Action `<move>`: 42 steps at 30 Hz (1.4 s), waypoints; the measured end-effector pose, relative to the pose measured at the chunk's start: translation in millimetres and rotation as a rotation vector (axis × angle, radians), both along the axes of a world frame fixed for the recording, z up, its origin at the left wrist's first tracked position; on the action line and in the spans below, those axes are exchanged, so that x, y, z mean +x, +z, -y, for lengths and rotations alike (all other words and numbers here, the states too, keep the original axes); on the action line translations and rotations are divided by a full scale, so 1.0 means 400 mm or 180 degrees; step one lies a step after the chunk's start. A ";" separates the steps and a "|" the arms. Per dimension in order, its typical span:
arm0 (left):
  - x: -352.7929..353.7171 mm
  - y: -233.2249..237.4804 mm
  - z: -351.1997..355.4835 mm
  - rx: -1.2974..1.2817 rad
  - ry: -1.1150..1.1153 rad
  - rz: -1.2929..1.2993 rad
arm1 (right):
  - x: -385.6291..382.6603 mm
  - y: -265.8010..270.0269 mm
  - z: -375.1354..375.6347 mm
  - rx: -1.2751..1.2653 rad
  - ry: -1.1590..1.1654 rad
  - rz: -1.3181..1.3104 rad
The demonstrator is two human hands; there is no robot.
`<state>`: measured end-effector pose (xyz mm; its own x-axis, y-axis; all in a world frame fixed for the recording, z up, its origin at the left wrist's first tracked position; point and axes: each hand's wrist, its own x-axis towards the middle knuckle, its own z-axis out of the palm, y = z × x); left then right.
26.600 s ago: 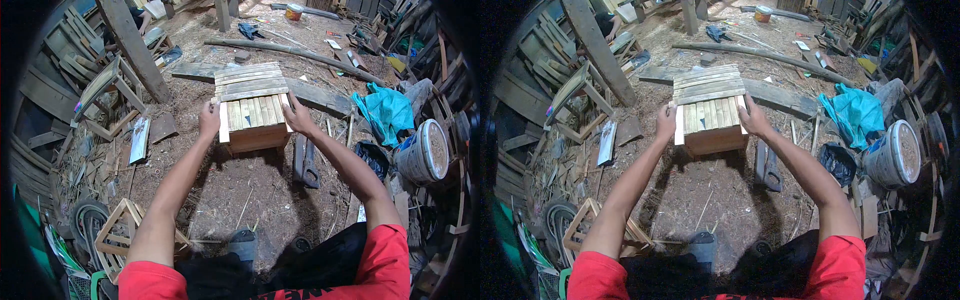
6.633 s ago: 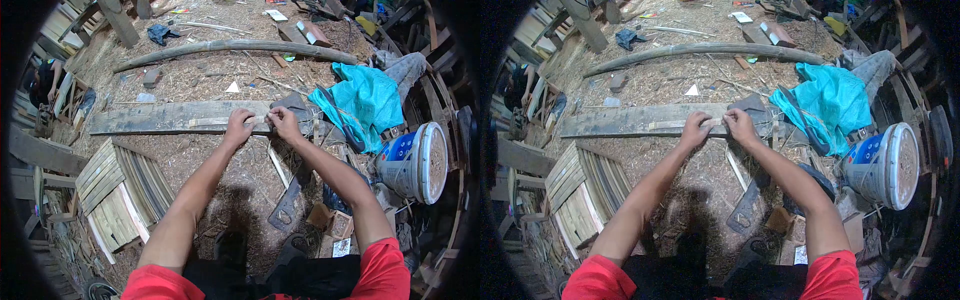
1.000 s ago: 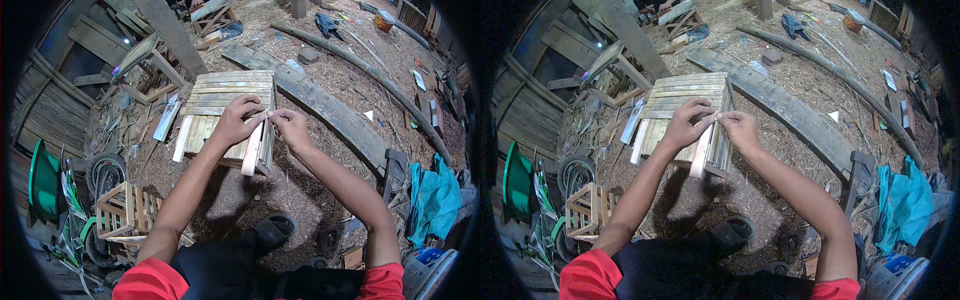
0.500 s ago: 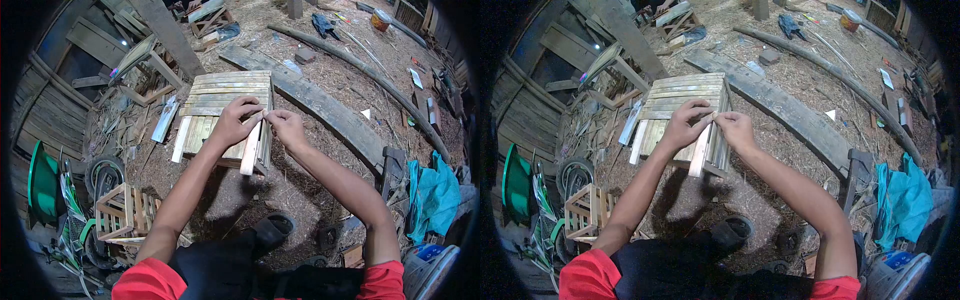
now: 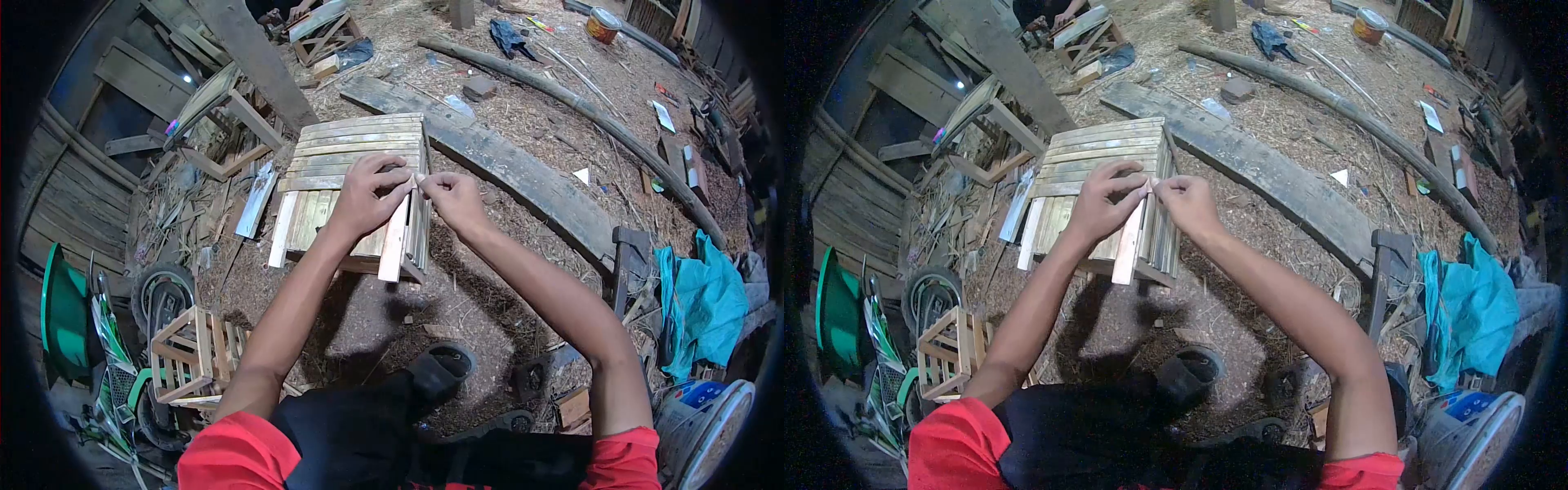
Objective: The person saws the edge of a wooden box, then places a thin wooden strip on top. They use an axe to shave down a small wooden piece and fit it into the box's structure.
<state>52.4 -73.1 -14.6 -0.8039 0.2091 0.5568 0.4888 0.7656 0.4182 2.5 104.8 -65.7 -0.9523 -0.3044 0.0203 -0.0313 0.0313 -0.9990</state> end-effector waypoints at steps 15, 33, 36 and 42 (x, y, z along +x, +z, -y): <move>0.010 0.004 0.021 0.0569 0.0127 0.0468 | -0.006 0.035 -0.008 -0.0535 -0.0208 -0.0828; 0.003 -0.003 0.038 0.0713 -0.0014 0.0456 | -0.003 0.082 0.033 0.0204 0.0074 -0.1741; 0.003 0.000 0.041 0.0790 -0.0068 0.0594 | -0.006 0.093 0.023 0.0570 0.0165 -0.2507; -0.001 -0.008 0.052 0.0815 -0.0152 0.0677 | -0.007 0.085 0.017 0.0817 0.0264 -0.3558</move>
